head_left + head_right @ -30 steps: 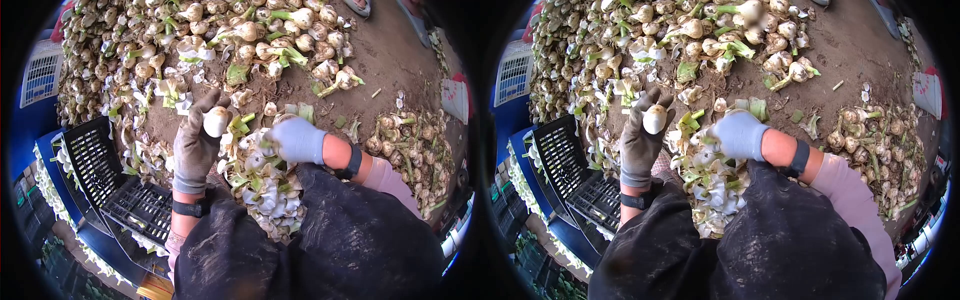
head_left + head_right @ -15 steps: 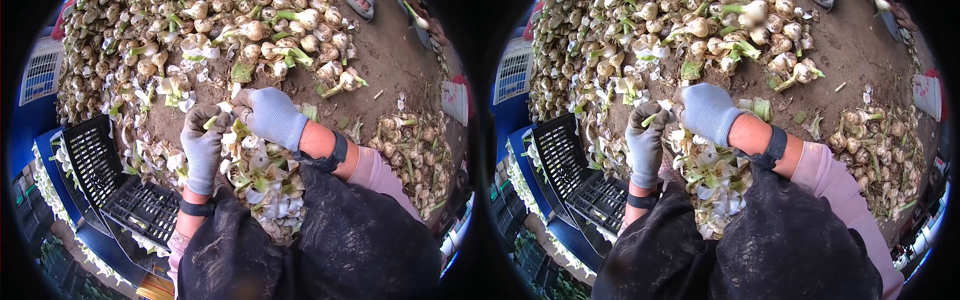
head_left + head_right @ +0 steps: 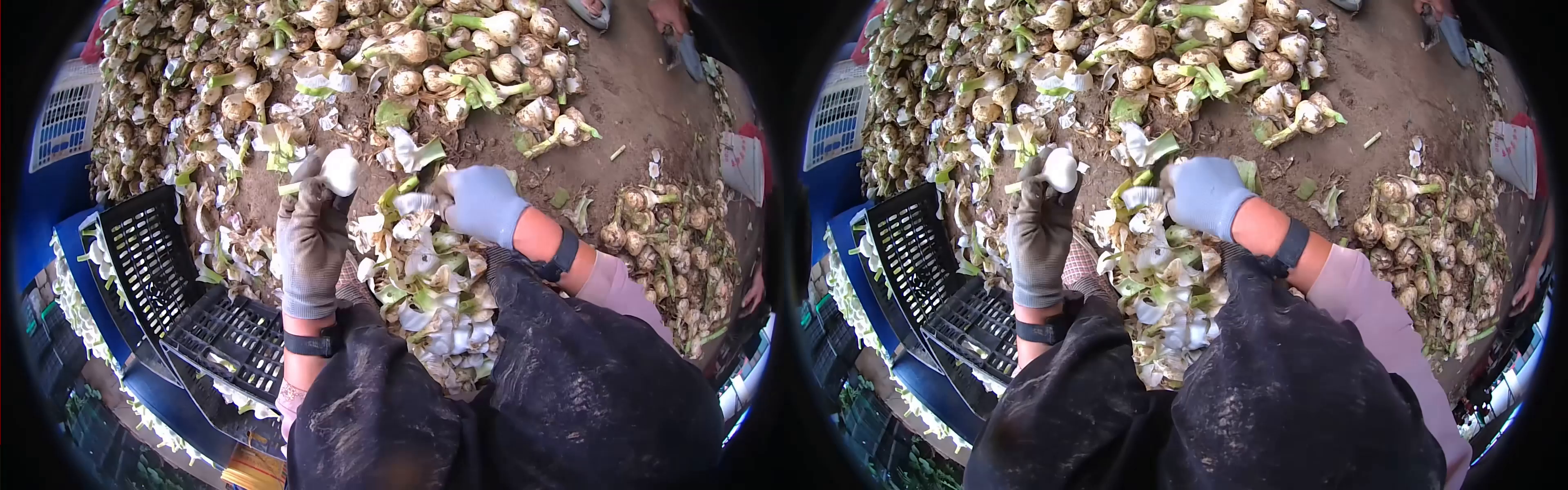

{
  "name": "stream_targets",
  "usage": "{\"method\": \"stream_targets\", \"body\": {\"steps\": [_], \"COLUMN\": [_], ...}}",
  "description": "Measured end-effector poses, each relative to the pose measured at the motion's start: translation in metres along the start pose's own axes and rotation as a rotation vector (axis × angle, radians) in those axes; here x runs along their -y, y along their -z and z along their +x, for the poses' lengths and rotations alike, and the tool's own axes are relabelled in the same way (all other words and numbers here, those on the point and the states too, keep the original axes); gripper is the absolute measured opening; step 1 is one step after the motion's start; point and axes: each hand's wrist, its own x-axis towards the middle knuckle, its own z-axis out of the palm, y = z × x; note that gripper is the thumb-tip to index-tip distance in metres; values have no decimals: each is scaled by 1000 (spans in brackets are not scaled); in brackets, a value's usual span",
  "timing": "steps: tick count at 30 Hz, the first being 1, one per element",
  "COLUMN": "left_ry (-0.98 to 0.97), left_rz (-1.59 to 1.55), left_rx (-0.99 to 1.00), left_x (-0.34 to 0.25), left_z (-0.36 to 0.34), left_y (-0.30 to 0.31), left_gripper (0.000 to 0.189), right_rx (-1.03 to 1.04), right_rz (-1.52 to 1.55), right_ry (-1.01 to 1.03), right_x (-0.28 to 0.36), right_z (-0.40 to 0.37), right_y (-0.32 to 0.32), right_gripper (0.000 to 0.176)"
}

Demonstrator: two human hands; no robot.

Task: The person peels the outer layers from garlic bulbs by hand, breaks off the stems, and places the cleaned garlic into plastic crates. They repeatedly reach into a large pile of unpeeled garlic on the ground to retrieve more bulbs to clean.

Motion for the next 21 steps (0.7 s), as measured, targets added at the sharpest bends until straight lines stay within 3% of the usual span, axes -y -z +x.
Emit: {"method": "stream_targets", "body": {"steps": [1, 4, 6, 7, 9, 11, 13, 15, 17, 18, 19, 21], "left_ry": [25, 141, 118, 60, -1, -181, -210, -329, -157, -158, -230, -526], "left_rz": [-59, -107, -137, -15, -105, -66, -143, 30, -94, 37, 101, 457], "left_rx": [-31, -68, -6, -138, -121, -146, -221, -256, -189, -331, -424, -577], "left_x": [0, -1, -7, -16, -39, -66, -90, -87, -90, -93, -102, -118], "left_z": [1, -1, -2, -4, -5, -11, -19, -25, -41, -57, -74, -111], "left_y": [1, 9, 11, -1, 21, 30, 31, 21, 21, 11, 6, 22], "left_gripper": [43, 40, 37, 34, 35, 36, 35, 32, 33, 34, 30, 26], "right_rx": [166, 304, 72, -22, -312, -553, -677, -523, -507, -530, -469, -503], "right_rz": [-195, -244, -75, -64, -167, -312, -525, -556, -482, -463, -500, -405], "right_ry": [57, 164, 197, 126, 76, 7, 31, 41, 87, 63, -36, 19], "right_x": [4, 13, 15, 15, -6, -28, -46, -65, -78, -87, -87, -87], "right_z": [-8, -21, -18, -14, -6, 2, 12, 31, 51, 59, 64, 70], "right_y": [0, 6, 21, 30, 43, 66, 82, 70, 61, 56, 58, 59], "right_gripper": [17, 18, 22, 21, 20, 36, 54, 64, 60, 56, 55, 50]}}
